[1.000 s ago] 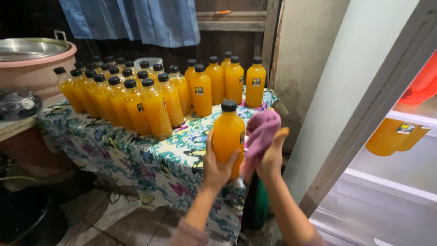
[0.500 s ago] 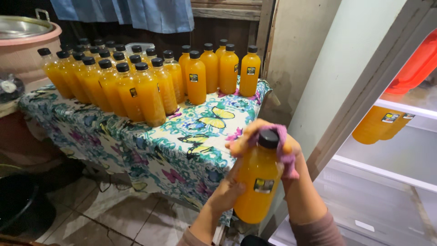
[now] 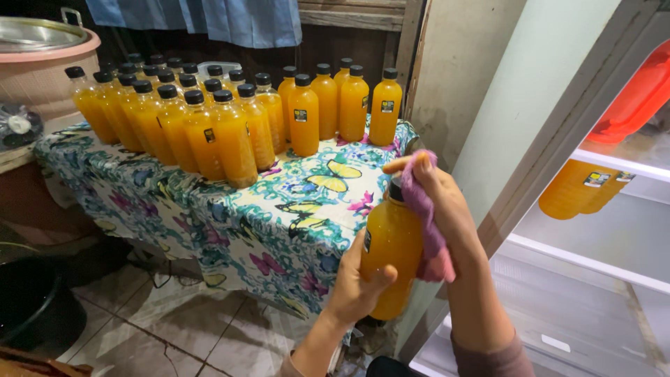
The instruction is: The person wipes multiple plastic bottles filled with orange liquid using a pink cloth and places them one by one into an open refrigerator. The person handles the bottles individually, wiping each before arranging them on the refrigerator shelf.
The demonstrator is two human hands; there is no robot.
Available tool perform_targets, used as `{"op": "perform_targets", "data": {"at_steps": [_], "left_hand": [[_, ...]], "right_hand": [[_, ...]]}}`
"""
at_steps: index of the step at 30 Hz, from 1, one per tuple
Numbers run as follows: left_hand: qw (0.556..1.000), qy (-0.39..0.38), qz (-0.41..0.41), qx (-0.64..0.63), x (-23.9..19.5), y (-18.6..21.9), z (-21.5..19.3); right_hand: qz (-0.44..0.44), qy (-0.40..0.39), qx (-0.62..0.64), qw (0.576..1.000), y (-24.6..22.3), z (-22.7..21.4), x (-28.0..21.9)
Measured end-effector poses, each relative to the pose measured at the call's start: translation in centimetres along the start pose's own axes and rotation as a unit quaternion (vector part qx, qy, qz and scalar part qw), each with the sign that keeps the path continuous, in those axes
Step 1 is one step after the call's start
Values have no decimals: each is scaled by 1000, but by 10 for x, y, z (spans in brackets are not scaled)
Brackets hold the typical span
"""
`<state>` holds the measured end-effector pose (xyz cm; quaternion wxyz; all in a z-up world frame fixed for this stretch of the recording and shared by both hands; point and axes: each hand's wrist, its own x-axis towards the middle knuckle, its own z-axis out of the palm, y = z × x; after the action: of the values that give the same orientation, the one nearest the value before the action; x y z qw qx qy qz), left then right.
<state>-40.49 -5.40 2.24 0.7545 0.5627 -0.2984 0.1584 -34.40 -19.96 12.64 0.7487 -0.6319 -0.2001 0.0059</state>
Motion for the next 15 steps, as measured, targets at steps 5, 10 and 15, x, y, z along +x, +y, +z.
{"op": "perform_targets", "data": {"at_steps": [5,10,15], "left_hand": [[998,51,-29,17,-2,-16,-7],[992,127,4,-4,7,-32,-12],[965,212,62,140,12,-39,-16]], "right_hand": [[-37,-48,95,994,22,11,-2],[-332,101,-259,901,76,35,-51],[-160,152,-6,975,129,37,-51]]}}
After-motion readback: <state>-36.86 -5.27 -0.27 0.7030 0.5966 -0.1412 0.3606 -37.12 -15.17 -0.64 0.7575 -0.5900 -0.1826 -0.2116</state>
